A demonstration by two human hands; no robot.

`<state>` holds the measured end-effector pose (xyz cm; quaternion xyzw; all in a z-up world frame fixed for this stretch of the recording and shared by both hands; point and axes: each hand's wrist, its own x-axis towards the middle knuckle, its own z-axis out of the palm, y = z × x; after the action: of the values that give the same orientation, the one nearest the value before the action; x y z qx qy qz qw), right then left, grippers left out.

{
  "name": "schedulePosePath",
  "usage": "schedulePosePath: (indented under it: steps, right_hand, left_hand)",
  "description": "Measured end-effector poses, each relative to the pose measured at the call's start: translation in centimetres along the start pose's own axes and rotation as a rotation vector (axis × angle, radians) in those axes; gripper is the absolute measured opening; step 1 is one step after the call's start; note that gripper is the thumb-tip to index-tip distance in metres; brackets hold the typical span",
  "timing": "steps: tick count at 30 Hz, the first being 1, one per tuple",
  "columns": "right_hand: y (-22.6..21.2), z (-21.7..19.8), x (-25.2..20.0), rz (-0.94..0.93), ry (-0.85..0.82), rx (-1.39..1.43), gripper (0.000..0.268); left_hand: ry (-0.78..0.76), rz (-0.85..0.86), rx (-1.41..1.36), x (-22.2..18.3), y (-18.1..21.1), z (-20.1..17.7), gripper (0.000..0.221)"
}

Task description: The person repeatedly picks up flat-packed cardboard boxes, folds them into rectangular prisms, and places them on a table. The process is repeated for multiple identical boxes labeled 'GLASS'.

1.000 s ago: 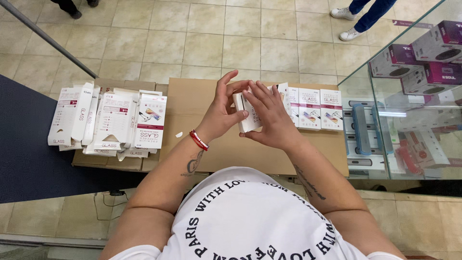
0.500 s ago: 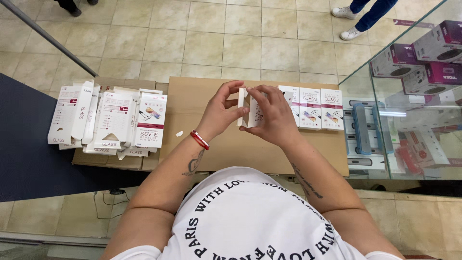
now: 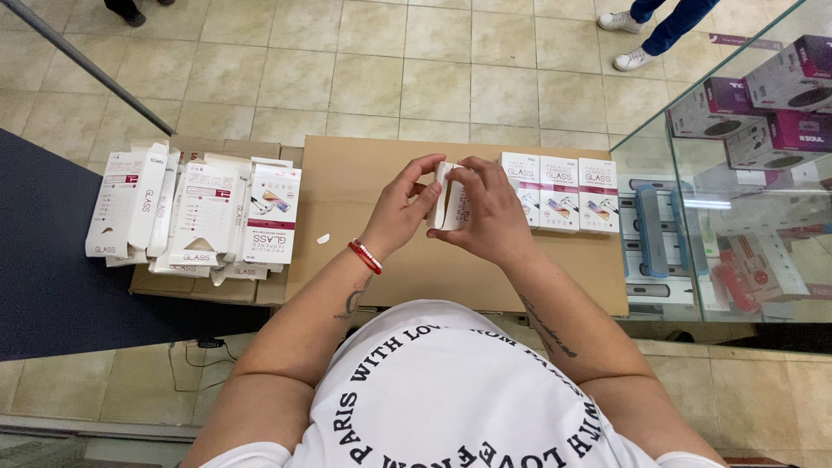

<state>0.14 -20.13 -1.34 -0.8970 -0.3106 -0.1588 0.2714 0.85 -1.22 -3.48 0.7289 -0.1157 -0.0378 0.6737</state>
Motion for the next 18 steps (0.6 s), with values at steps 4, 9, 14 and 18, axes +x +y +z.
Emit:
schedulePosePath:
  steps: [4,9,14,18]
  right_hand:
    - [0.2,0.4,-0.2,0.024,0.02,0.019,0.095]
    - [0.2,0.5,-0.2,0.002,0.034,0.053,0.105]
    - [0.3,0.7,-0.4,-0.029,0.009,0.022,0.105]
    - [0.2,0.8,-0.6,-0.051,0.032,0.011,0.097]
  left_hand:
    - [-0.015,-0.026,-0.066,0.1,0.0,-0.2,0.045]
    - [0.013,-0.058,-0.036,0.3,-0.7,-0.3,0.049]
    - [0.015,-0.061,-0.01,0.7,-1.3,-0.6,0.053]
    - [0.017,-0.085,0.022,0.9,-1.6,-0.8,0.054]
